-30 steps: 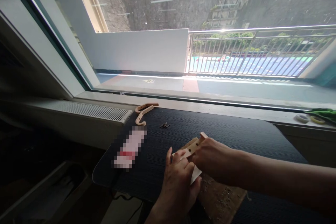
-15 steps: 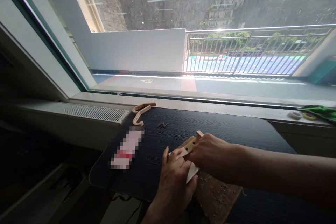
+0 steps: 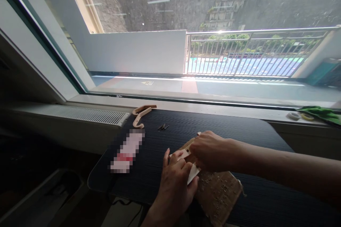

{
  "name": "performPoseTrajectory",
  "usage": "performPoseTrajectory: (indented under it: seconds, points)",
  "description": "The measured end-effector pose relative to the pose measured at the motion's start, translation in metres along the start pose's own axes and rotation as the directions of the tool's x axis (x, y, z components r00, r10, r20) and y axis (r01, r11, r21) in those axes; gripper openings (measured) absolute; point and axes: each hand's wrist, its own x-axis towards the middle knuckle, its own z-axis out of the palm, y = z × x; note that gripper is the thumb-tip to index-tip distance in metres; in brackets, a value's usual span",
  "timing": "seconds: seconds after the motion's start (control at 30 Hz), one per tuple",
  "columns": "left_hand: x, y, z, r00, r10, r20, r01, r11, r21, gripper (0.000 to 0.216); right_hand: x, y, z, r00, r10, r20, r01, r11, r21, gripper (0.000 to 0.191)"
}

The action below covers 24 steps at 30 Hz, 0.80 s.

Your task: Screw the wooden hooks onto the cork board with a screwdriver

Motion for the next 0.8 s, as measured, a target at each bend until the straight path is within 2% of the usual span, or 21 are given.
performPoseTrajectory:
  seconds: [0.1, 0.2, 0.33, 0.4, 0.6, 0.73, 0.8]
  points:
    - [-0.001, 0.000, 0.000, 1.000, -0.001, 0.002, 0.001, 1.000, -0.002, 0.015, -0.001, -0.011, 0.002, 0.997, -0.067, -0.024, 0.065, 0.995, -0.073, 0.013]
    - [-0.001, -0.001, 0.000, 1.000, -0.001, 0.005, 0.001, 1.000, -0.014, 0.026, -0.003, -0.019, 0.010, 0.992, -0.114, -0.044, 0.105, 0.979, -0.172, 0.004]
    - [0.001, -0.001, 0.001, 1.000, 0.003, 0.001, -0.003, 1.000, -0.024, 0.027, -0.003, -0.018, 0.021, 0.973, -0.162, -0.166, 0.135, 0.977, -0.163, 0.012]
    - [0.002, 0.000, 0.001, 1.000, -0.003, -0.001, 0.003, 1.000, -0.014, 0.021, -0.001, -0.012, 0.023, 0.972, -0.143, -0.188, 0.127, 0.987, -0.098, 0.010]
    - [0.001, 0.001, 0.000, 1.000, 0.003, -0.002, -0.003, 1.000, 0.007, 0.012, -0.003, 0.005, 0.015, 0.992, 0.032, -0.120, -0.025, 0.998, 0.061, 0.013]
    - [-0.001, 0.001, -0.001, 1.000, 0.006, 0.006, -0.007, 1.000, 0.011, 0.014, -0.011, -0.002, 0.001, 0.992, 0.003, -0.130, 0.001, 0.999, 0.033, 0.009]
    - [-0.001, 0.001, -0.001, 1.000, 0.000, 0.011, 0.000, 1.000, 0.013, 0.015, -0.014, -0.006, -0.003, 0.995, -0.025, -0.095, 0.026, 1.000, 0.010, 0.013]
